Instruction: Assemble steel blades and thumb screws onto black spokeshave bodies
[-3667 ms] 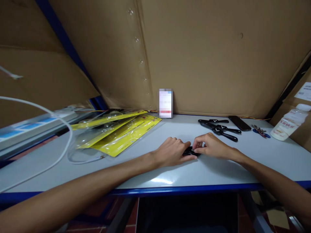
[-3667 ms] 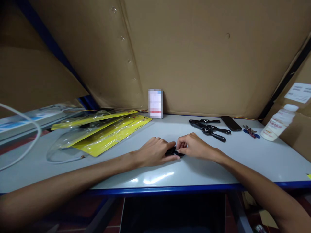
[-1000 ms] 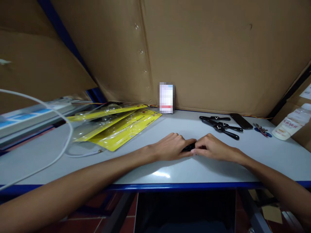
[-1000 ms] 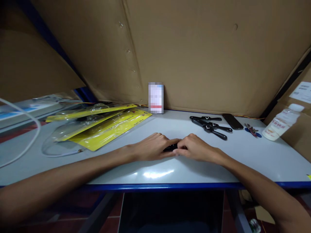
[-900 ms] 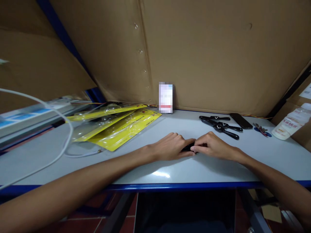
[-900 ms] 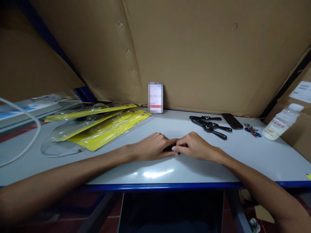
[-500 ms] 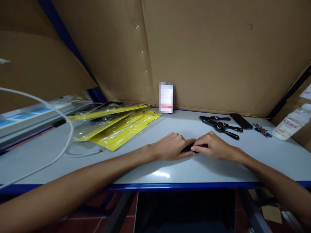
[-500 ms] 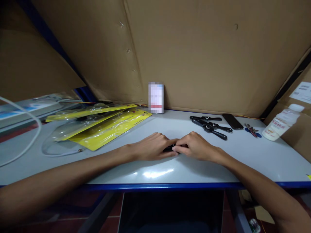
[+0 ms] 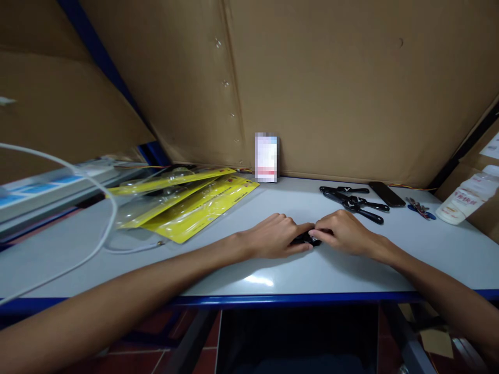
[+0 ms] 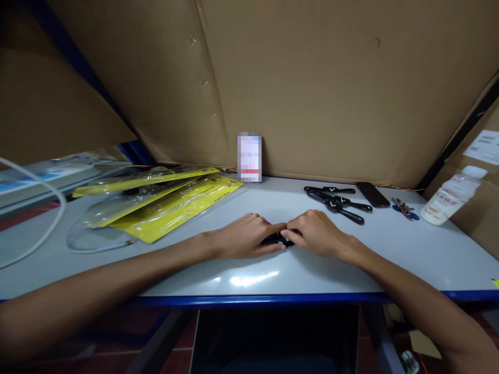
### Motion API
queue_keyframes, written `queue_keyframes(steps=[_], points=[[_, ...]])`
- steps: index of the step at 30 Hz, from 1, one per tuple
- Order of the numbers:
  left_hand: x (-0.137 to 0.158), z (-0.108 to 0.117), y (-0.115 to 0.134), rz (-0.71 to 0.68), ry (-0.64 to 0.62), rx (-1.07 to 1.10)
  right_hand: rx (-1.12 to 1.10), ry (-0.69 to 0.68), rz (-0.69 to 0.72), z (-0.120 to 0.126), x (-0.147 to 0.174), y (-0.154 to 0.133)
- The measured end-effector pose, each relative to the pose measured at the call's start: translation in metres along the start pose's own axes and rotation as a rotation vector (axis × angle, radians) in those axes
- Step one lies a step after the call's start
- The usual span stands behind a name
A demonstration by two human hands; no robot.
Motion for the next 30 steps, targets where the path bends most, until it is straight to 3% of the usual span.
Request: queue_keyframes(steps=[4,10,14,17,20,24,30], points=[[0.0,0.002,0.0,0.0,0.001,0.018,-0.103,-0.032,0.009,-0.004,0.0,-0.002],[0.0,0.001,0.0,-0.007,0.003,0.027,0.048,-0.016,-0.019,-0.001,0.001,0.0],[0.001,0.001,0.001,-0.029,0.023,0.042,-0.008,-0.066,-0.031,-0.003,0.001,0.0],[0.001,0.002,0.001,-0.036,0.038,0.045,0.082,-0.091,-0.045,0.008,0.002,0.003],[0.001,0.002,0.001,-0.036,0.038,0.034,0.181,-0.179,-0.082,0.015,0.006,0.014],[0.001,0.0,0.001,-0.029,0.01,0.02,0.132,-0.305,-0.094,0.01,0.01,0.025],[0.0,-0.001,0.0,-0.04,-0.015,0.031,0.093,-0.293,-0.071,0.003,0.007,0.023]])
Point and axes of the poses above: each hand's wrist, its own x-axis away from the middle knuckle, its own z-axis out of the back of the hand, y = z × x, the point moved 9 cm from there along -x, towards the middle knuckle, and after that the axes turned 8 degrees about z, right-handed, at the moved point
